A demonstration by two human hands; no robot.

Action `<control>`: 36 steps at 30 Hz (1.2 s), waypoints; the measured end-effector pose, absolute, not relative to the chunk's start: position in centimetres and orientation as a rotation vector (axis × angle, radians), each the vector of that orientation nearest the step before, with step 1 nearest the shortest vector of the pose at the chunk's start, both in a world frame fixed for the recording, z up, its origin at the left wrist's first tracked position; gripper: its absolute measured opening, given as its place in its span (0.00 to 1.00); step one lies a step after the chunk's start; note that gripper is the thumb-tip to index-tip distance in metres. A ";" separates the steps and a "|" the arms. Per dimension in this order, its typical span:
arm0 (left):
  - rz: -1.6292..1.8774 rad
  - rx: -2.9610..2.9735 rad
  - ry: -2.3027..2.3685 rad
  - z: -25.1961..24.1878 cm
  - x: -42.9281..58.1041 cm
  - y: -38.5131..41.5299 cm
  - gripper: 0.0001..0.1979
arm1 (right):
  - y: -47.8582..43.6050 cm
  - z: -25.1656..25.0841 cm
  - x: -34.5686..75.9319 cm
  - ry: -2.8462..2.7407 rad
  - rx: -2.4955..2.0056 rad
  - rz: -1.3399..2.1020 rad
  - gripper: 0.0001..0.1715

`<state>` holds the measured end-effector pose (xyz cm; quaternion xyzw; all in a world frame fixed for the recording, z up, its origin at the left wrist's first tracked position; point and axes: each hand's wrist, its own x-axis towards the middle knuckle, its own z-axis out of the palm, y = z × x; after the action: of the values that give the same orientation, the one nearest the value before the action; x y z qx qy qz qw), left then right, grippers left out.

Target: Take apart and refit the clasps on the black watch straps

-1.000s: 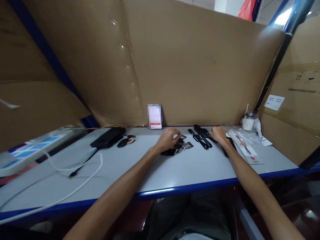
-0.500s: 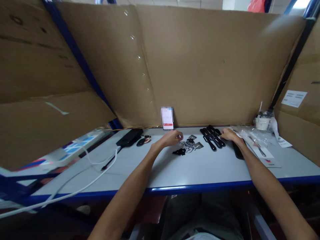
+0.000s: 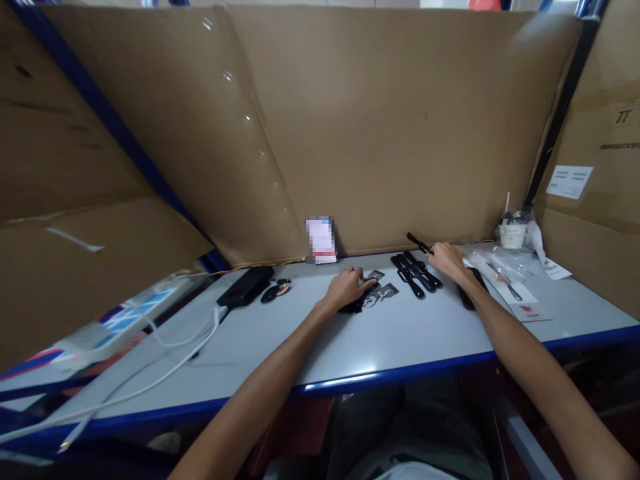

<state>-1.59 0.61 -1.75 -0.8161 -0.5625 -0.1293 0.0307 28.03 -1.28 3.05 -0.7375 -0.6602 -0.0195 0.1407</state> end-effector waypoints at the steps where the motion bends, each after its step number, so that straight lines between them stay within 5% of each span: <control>1: -0.410 -2.519 -1.742 -1.9 -1.2 0.6 0.25 | -1.5 3.2 27.5 -1.884 -2.094 -0.073 0.23; 8: -0.530 -2.621 -1.804 -2.7 -0.5 1.5 0.16 | -2.9 3.8 24.8 -1.739 -1.781 -0.192 0.28; 18: -0.622 -2.714 -1.416 -2.1 1.6 -1.2 0.23 | -2.0 2.9 25.1 -1.672 -1.623 -0.129 0.21; 26: -0.665 -2.787 -1.593 -2.4 3.0 -1.1 0.20 | -2.0 2.6 24.2 -1.659 -1.526 -0.040 0.18; 32: -1.003 -2.955 -1.471 -3.1 3.0 -1.0 0.22 | -0.9 1.9 24.0 -1.492 -1.348 0.418 0.23; 36: -0.962 -2.975 -1.349 -3.0 3.1 -1.1 0.05 | -1.0 2.0 23.8 -1.307 -1.245 0.848 0.22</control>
<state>3.06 -1.11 -2.97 -0.8661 -0.3927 -0.2800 -0.1314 23.77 -0.99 2.01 -0.5244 -0.5506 0.3571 0.5425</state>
